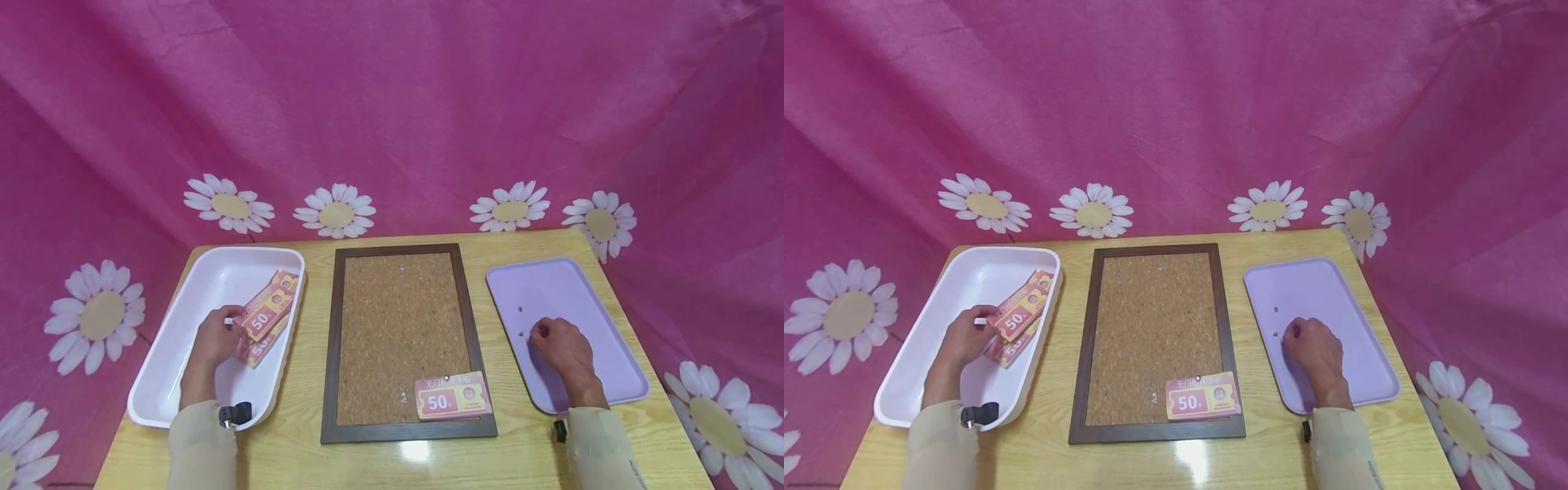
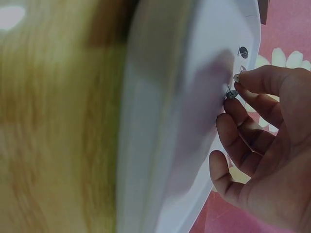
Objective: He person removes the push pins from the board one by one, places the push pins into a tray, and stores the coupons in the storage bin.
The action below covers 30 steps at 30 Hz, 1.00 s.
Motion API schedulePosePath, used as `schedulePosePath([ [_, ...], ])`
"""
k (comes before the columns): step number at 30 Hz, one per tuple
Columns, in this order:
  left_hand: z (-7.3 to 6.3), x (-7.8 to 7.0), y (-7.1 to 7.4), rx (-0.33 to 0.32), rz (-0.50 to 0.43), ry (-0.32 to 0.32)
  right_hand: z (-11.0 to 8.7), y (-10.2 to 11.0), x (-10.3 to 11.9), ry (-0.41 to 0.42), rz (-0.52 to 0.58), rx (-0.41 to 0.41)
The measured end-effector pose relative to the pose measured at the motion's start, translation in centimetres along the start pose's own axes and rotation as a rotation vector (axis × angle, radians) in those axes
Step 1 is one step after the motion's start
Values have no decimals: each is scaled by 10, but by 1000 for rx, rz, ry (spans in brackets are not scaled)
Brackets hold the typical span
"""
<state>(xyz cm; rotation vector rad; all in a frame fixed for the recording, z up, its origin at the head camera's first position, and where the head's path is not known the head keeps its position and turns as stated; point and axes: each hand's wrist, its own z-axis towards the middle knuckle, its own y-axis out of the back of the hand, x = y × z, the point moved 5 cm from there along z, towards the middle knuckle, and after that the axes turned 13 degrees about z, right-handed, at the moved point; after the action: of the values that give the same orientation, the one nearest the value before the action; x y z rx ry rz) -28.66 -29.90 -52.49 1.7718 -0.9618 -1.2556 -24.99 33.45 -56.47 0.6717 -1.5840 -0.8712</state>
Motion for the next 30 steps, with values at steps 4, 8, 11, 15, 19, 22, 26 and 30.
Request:
schedulePosePath([
  [4,0,1,0,2,0,-11,-1,-1,-2,-10,3,10],
  [8,-1,2,0,9,10,-23,-2,0,-1,-10,5,10],
  [11,-1,1,1,5,13,-32,-2,1,-1,-19,8,15],
  [15,-4,-1,5,-13,18,-33,-3,0,-1,-30,13,25],
  [19,-7,-5,10,-22,25,-19,-5,0,0,-20,16,27],
  [22,-10,-9,14,-24,29,-22,-7,0,3,-7,17,20],
  [26,-15,-15,18,-31,47,-25,-9,2,8,23,21,-2],
  [30,-19,-18,20,-38,77,-26,-11,3,14,46,30,-15],
])
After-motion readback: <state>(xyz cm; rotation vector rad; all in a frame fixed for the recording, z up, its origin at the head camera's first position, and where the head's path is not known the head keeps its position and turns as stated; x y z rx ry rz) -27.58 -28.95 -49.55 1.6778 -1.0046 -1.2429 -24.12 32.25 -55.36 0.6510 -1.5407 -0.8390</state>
